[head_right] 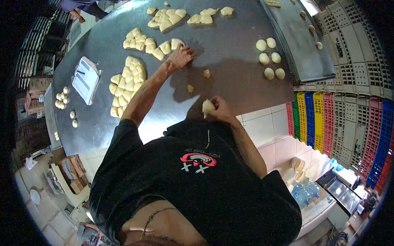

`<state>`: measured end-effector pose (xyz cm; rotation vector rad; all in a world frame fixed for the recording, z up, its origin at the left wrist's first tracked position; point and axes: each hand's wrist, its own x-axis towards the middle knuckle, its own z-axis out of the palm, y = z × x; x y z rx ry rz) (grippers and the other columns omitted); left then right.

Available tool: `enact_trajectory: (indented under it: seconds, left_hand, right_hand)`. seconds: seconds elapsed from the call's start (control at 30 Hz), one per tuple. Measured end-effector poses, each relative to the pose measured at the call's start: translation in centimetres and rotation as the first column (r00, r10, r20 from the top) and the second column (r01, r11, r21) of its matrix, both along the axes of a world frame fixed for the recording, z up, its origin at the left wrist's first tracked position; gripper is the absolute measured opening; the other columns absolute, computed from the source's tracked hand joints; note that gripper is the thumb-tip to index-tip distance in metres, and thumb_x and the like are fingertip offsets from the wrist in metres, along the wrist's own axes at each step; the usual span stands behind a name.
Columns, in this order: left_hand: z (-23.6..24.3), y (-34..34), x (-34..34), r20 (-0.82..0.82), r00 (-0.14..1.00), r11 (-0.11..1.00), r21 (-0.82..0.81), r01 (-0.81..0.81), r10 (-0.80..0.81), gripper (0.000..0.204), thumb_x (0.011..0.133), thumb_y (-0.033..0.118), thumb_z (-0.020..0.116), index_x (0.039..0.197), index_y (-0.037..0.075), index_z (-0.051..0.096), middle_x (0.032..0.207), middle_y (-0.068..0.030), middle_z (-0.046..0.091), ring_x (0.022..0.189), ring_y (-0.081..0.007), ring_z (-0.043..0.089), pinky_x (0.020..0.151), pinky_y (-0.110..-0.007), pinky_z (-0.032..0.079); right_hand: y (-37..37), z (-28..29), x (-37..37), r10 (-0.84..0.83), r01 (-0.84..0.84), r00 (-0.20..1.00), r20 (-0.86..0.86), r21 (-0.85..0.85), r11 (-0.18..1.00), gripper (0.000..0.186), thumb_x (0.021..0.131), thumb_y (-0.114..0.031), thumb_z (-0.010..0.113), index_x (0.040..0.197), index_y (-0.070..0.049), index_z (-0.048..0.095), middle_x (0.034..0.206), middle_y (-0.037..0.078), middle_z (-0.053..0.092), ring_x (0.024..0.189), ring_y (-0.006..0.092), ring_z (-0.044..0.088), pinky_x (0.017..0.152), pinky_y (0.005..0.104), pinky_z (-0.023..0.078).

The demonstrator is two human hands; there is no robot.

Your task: Shaping pieces of dough into rolls and placing them on a baking tray.

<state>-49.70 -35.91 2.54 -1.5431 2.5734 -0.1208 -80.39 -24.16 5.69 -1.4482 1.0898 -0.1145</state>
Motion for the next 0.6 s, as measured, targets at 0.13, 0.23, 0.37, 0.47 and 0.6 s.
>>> enact_trajectory:
  seconds: [0.13, 0.23, 0.37, 0.47, 0.6]
  left_hand:
    - [2.4, 6.7, -2.7, -0.552, 0.834, 0.998, 0.053, 0.035, 0.0, 0.023, 0.083, 0.004, 0.066, 0.105, 0.009, 0.065, 0.106, -0.0083, 0.066, 0.106, -0.0275, 0.062, 0.089, -0.038, 0.052]
    - [5.4, 11.9, -6.3, -0.947, 0.119, 0.903, 0.242, -0.354, 0.3, 0.019, 0.086, 0.004, 0.072, 0.102, 0.002, 0.063, 0.103, -0.0047, 0.065, 0.096, -0.0148, 0.064, 0.078, -0.033, 0.054]
    - [6.4, 15.2, -9.6, -0.83, -0.367, 0.711, 0.552, -0.436, 0.42, 0.016, 0.086, 0.006, 0.076, 0.096, 0.0, 0.065, 0.09, -0.0048, 0.07, 0.083, -0.0115, 0.065, 0.075, -0.028, 0.053]
    - [7.6, 16.2, -9.9, -0.807, -0.457, 0.67, 0.577, -0.468, 0.375, 0.015, 0.088, 0.005, 0.074, 0.099, -0.001, 0.066, 0.09, -0.0047, 0.07, 0.083, -0.0107, 0.065, 0.075, -0.026, 0.053]
    - [13.6, 14.2, -9.3, -0.845, -0.465, 0.731, 0.491, -0.474, 0.265, 0.016, 0.088, 0.005, 0.074, 0.101, -0.001, 0.067, 0.092, -0.0044, 0.07, 0.084, -0.0108, 0.065, 0.074, -0.026, 0.054]
  right_hand:
    - [-3.1, -1.3, -0.7, -0.373, 0.37, 0.891, 0.26, 0.063, 0.927, 0.043, 0.081, -0.019, 0.083, 0.112, -0.002, 0.058, 0.102, 0.008, 0.065, 0.092, 0.0193, 0.063, 0.083, 0.0346, 0.053]
    - [-7.5, -2.8, 0.9, -0.359, 0.395, 0.887, 0.291, -0.074, 0.916, 0.043, 0.082, -0.02, 0.083, 0.113, -0.002, 0.058, 0.103, 0.008, 0.066, 0.093, 0.0185, 0.064, 0.085, 0.0333, 0.053]
    - [-11.7, -6.0, 3.7, -0.021, 0.1, 0.961, 0.275, -0.276, 0.956, 0.039, 0.08, -0.019, 0.083, 0.109, -0.004, 0.061, 0.101, 0.009, 0.067, 0.094, 0.0218, 0.065, 0.084, 0.0339, 0.052]
    - [-12.3, -6.3, 5.3, 0.091, -0.033, 0.992, 0.085, -0.522, 0.852, 0.037, 0.077, -0.018, 0.082, 0.107, -0.005, 0.063, 0.103, 0.011, 0.069, 0.096, 0.027, 0.067, 0.086, 0.0372, 0.052]
    - [-12.5, -3.1, 5.4, 0.067, -0.138, 0.985, -0.159, -0.492, 0.86, 0.04, 0.076, -0.016, 0.081, 0.111, -0.005, 0.065, 0.112, 0.013, 0.07, 0.104, 0.0306, 0.067, 0.088, 0.0419, 0.052]
